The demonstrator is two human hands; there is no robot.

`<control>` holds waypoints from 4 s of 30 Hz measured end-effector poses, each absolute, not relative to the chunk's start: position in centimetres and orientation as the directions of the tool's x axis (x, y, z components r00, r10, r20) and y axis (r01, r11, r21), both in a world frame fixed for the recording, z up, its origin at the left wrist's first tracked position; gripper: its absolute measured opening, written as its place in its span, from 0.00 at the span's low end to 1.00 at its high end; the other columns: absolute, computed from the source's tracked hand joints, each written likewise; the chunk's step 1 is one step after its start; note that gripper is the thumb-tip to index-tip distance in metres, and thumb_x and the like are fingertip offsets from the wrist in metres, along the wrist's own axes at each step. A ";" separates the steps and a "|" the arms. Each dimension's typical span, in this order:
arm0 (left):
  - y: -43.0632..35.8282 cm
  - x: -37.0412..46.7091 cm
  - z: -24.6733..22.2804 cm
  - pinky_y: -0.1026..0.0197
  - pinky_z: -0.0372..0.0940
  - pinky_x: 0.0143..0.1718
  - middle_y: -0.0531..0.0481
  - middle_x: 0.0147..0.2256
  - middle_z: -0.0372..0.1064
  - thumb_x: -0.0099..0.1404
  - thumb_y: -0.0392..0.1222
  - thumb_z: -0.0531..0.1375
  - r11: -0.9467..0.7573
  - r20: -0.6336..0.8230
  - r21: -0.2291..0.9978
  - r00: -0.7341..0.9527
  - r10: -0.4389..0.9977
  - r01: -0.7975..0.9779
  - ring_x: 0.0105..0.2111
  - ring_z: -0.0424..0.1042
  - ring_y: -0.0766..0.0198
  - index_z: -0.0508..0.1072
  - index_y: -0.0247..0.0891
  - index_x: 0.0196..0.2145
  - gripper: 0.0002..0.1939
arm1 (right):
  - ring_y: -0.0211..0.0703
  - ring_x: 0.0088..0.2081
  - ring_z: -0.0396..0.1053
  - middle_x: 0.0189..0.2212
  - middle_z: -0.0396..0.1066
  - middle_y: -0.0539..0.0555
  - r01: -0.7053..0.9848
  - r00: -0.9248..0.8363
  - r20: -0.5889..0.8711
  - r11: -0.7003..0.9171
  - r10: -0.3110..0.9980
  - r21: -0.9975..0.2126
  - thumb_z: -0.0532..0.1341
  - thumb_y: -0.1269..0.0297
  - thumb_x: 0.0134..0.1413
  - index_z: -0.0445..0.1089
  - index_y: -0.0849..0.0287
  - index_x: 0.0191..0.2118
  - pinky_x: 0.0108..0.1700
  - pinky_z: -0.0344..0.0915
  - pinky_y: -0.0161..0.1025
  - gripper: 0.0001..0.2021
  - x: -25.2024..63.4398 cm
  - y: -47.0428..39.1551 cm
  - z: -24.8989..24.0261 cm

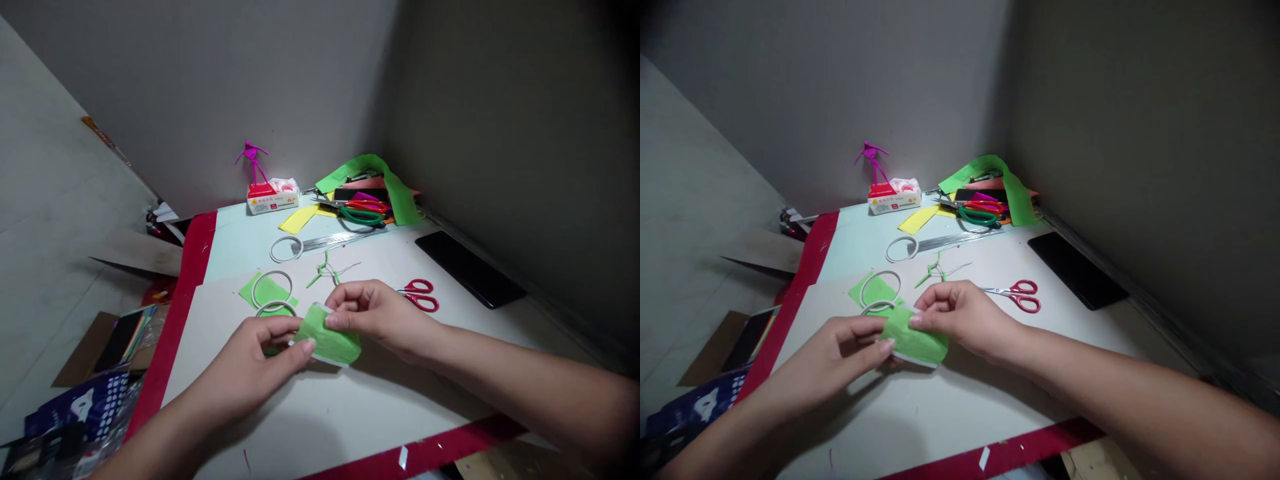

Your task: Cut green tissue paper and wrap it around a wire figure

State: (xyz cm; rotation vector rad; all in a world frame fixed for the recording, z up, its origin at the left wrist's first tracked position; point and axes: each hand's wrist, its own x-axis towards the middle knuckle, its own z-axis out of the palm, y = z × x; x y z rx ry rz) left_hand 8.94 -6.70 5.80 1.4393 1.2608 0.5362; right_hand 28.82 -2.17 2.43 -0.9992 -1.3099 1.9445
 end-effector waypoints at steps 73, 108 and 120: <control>-6.1 9.8 2.3 0.63 0.41 0.20 0.58 0.19 0.47 0.61 0.41 0.53 0.397 -0.599 0.800 0.548 0.584 0.451 0.20 0.45 0.71 0.56 0.38 0.18 0.15 | 0.33 0.25 0.56 0.22 0.62 0.48 0.264 -0.719 -0.351 -0.232 0.599 -0.936 0.60 0.66 0.47 0.69 0.64 0.28 0.28 0.55 0.33 0.05 29.7 -3.1 1.9; -6.7 10.3 5.1 0.65 0.51 0.23 0.55 0.19 0.58 0.61 0.45 0.55 0.432 -0.505 0.859 0.321 0.801 0.275 0.21 0.53 0.68 0.68 0.36 0.18 0.16 | 0.31 0.26 0.63 0.22 0.67 0.46 0.371 -0.406 0.264 0.422 0.875 -0.827 0.57 0.78 0.45 0.65 0.60 0.25 0.30 0.59 0.29 0.07 31.4 -2.5 3.7; -7.8 8.8 5.0 0.57 0.66 0.42 0.46 0.45 0.76 0.51 0.41 0.67 0.423 -0.435 0.900 -0.275 0.858 -0.102 0.48 0.71 0.51 0.79 0.40 0.31 0.07 | 0.39 0.28 0.62 0.25 0.66 0.50 0.492 -0.025 0.226 0.209 0.974 -0.845 0.61 0.58 0.54 0.67 0.57 0.27 0.29 0.59 0.35 0.10 37.6 -2.9 3.6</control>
